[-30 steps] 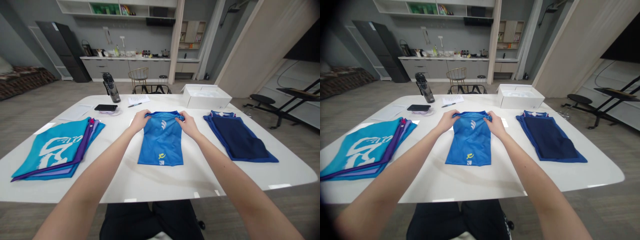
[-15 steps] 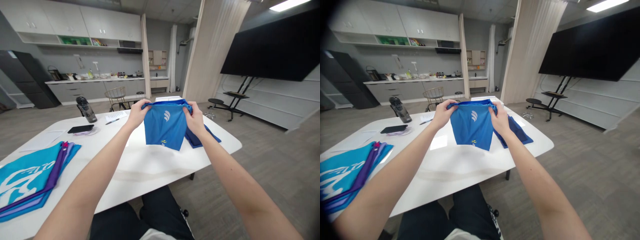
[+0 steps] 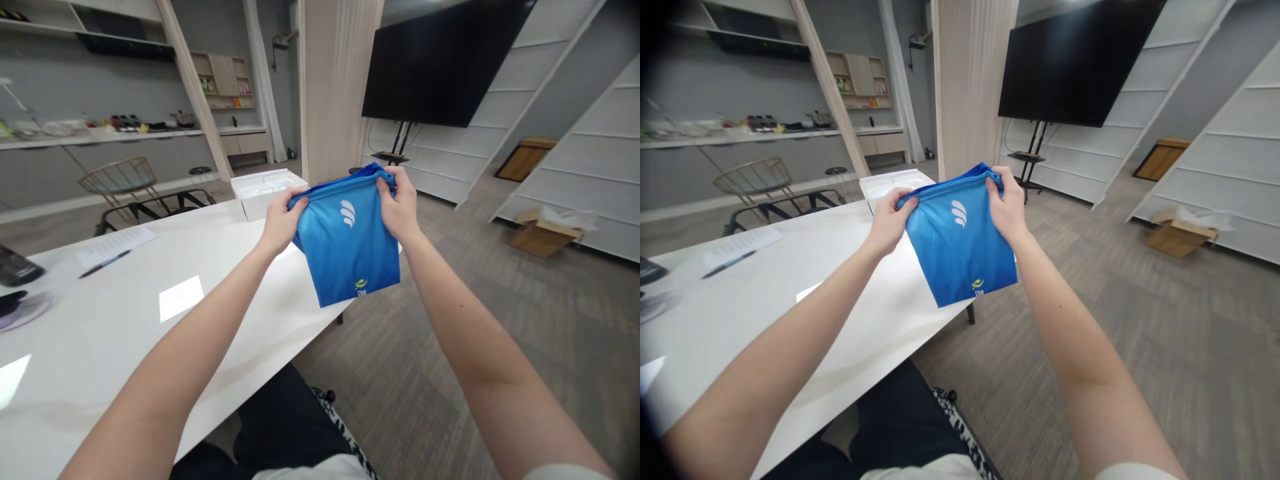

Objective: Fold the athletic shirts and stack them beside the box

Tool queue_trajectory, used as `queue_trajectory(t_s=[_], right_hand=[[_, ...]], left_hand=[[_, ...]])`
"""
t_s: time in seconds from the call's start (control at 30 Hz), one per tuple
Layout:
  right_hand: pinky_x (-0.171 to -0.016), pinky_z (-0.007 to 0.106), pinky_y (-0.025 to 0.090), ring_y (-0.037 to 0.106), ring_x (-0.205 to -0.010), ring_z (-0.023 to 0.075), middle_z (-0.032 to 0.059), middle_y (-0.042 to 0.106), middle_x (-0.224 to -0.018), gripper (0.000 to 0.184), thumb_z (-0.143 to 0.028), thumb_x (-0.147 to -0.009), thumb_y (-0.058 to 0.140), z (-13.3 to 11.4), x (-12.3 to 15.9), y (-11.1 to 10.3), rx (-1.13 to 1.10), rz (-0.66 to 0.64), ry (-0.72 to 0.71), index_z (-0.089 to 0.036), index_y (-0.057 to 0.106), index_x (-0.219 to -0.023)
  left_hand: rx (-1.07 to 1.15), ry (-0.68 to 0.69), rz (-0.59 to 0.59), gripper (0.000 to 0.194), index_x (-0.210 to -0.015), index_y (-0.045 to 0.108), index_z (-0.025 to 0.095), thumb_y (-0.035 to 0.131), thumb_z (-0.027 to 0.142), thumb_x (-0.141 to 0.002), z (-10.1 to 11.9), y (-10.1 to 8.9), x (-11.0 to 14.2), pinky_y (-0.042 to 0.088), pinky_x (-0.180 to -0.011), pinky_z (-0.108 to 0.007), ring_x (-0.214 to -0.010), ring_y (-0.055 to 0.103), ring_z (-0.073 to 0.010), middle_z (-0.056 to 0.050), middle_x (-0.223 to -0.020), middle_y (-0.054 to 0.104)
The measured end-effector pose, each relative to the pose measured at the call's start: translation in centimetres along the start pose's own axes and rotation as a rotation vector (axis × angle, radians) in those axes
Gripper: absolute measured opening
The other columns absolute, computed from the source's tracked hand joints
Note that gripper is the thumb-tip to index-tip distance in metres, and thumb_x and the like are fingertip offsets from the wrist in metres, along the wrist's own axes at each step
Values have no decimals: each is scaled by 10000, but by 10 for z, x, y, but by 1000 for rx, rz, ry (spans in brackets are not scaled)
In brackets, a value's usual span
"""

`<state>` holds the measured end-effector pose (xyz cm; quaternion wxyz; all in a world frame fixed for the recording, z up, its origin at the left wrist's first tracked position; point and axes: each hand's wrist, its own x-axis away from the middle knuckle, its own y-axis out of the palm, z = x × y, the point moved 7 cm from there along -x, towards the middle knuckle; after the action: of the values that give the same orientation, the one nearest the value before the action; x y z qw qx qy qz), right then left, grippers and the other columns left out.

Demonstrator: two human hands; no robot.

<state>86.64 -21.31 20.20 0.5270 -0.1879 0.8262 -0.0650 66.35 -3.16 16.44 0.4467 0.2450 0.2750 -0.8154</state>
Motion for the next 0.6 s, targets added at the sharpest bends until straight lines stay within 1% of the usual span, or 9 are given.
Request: queue_trajectory(t_s=[0.1,0.17,0.23,0.27,0.3,0.37,0.47,0.53,0.6], right_hand=[[-971,380,475,623,-999,235,48,673,-1031,280,-461,-1011,491,43,14,12,40,-69,94,-236,618,-1118],[-961,357,472,623,-995,228,48,684,-1045,260,-435,-1000,499,69,25,22,66,-101,150,-230,619,-1105],[-951,338,468,624,-990,221,52,690,-1058,256,-417,-995,493,91,36,33,80,-120,200,-222,617,-1105],[-947,332,467,624,-988,218,54,690,-1063,258,-414,-995,488,100,40,38,81,-127,220,-219,615,-1108],[-946,329,465,623,-988,216,55,689,-1066,263,-417,-997,483,107,42,43,79,-133,233,-218,612,-1111],[-950,334,463,622,-992,217,57,684,-1069,275,-432,-1004,473,118,39,54,69,-139,235,-220,609,-1113],[-977,354,461,619,-1015,224,54,679,-1061,289,-460,-1014,466,129,20,73,49,-148,186,-231,611,-1111],[-994,370,464,618,-1020,226,52,680,-1051,293,-471,-1016,473,137,0,90,36,-160,151,-235,617,-1113],[-1006,390,467,619,-1012,226,49,680,-1036,291,-471,-1016,486,147,-19,110,14,-169,127,-235,623,-1117]], left_hand=[[-6,-144,-8,220,-1097,694,225,588,343,-946,-43,35,13,562,-851,-292,-923,666,-190,-11,-1017,727],[-5,-229,-28,245,-1135,685,240,577,365,-953,-69,55,23,575,-754,-279,-826,665,-173,-6,-1024,726],[7,-283,-46,261,-1160,676,251,568,379,-961,-89,69,30,568,-671,-268,-737,654,-159,-2,-1003,725],[11,-291,-42,261,-1163,675,251,564,380,-964,-96,73,31,564,-659,-267,-730,656,-159,-3,-996,726],[9,-283,-28,256,-1157,678,249,564,375,-966,-101,75,30,566,-678,-270,-754,666,-165,-5,-1001,728],[-8,-235,18,233,-1130,691,240,575,357,-965,-106,74,23,569,-801,-288,-884,687,-187,-11,-1049,737],[-43,-181,69,213,-1104,701,230,579,339,-967,-114,70,4,513,-992,-311,-1074,668,-208,-18,-1132,739],[-50,-193,85,224,-1109,698,228,565,349,-975,-124,69,-11,504,-1004,-313,-1089,664,-209,-19,-1124,742],[-44,-215,111,236,-1117,692,230,553,363,-981,-139,68,-28,519,-969,-310,-1057,668,-208,-18,-1087,743]])
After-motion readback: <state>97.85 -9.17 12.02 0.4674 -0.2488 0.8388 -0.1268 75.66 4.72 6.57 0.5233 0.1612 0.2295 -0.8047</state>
